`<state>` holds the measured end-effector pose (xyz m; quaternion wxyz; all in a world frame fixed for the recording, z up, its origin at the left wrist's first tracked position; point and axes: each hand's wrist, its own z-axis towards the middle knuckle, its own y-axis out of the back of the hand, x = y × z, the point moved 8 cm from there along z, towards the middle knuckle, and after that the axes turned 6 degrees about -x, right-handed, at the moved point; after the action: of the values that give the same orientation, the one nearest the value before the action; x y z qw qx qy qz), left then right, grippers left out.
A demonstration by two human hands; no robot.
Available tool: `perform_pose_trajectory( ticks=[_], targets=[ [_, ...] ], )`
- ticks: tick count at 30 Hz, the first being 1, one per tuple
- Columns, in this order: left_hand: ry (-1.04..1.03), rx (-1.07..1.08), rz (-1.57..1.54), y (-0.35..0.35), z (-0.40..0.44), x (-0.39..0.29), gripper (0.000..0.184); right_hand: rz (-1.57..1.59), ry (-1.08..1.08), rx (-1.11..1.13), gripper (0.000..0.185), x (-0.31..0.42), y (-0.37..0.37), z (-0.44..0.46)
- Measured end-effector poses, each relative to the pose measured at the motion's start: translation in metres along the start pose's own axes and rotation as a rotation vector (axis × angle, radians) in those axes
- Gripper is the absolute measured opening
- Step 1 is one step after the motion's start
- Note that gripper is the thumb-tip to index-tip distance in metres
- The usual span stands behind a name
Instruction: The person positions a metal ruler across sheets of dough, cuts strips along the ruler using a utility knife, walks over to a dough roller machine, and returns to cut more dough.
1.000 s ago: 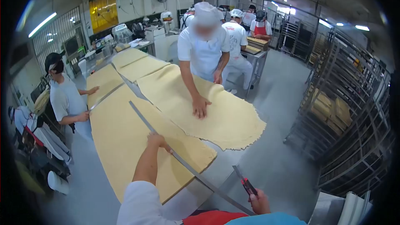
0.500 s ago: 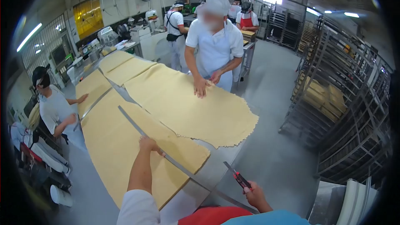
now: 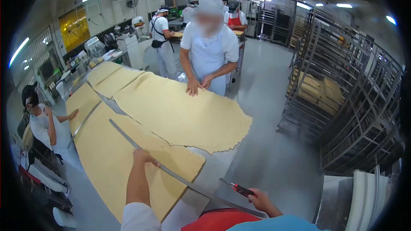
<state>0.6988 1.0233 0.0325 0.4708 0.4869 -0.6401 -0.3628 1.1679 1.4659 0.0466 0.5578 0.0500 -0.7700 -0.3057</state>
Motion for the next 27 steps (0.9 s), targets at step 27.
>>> perform_pose_trajectory(
  ticks=[27],
  targets=[
    [-0.082,0.021,-0.280,0.037,-0.040,-0.011,0.149,0.809,-0.257,0.310,0.049,-0.018,-0.002,-0.017]
  ],
)
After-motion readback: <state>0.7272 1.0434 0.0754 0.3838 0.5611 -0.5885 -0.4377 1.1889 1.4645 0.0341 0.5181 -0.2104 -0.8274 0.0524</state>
